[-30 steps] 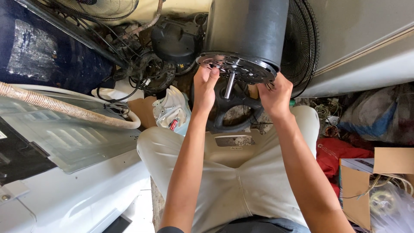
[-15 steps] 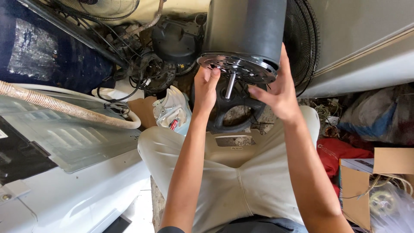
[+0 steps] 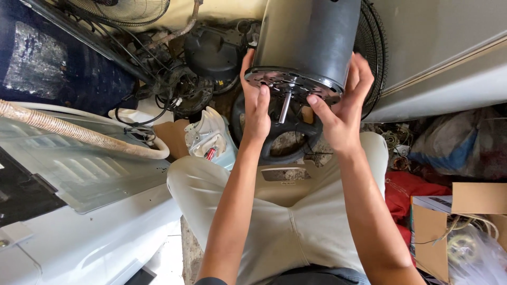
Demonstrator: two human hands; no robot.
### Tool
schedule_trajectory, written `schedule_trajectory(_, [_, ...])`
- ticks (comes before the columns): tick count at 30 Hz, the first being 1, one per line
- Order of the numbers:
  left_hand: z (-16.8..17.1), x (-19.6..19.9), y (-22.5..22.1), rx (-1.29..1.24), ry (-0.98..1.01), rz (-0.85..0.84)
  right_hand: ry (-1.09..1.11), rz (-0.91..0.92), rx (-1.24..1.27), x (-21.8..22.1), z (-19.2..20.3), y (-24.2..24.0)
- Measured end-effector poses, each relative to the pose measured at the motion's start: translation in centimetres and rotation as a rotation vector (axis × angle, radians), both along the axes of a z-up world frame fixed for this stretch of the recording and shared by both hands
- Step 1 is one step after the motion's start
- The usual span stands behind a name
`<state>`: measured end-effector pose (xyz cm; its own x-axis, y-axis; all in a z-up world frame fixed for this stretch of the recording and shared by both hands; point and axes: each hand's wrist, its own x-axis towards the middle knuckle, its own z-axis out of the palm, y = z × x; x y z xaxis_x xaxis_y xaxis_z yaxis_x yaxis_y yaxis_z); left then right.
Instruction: Repairing an electric motor by cleaning the housing and using a screwdriver
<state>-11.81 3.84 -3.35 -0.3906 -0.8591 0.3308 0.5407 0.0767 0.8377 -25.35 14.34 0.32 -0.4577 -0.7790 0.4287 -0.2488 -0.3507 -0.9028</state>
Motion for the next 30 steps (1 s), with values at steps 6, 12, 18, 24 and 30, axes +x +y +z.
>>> schedule_trajectory(6, [0.6,0.3,0.8,-0.038,0.011,0.108,-0.055,0.043,0.075,0.8,0.6,0.5])
schedule_trajectory(12, [3.7,1.1,0.4,-0.094,-0.073,0.139,-0.171,0.108,0.092,1.3,3.1,0.1])
schedule_trajectory(18, [3.8,1.3,-1.4,0.05,0.126,-0.081,-0.04,0.018,0.071,1.3,2.9,0.0])
schedule_trajectory(24, [4.9,2.0,-1.0,-0.074,-0.104,0.009,-0.07,-0.059,0.045,2.7,3.1,0.2])
schedule_trajectory(30, [3.8,1.2,-1.8,0.094,0.251,-0.202,-0.097,-0.093,0.065,3.6,2.7,0.3])
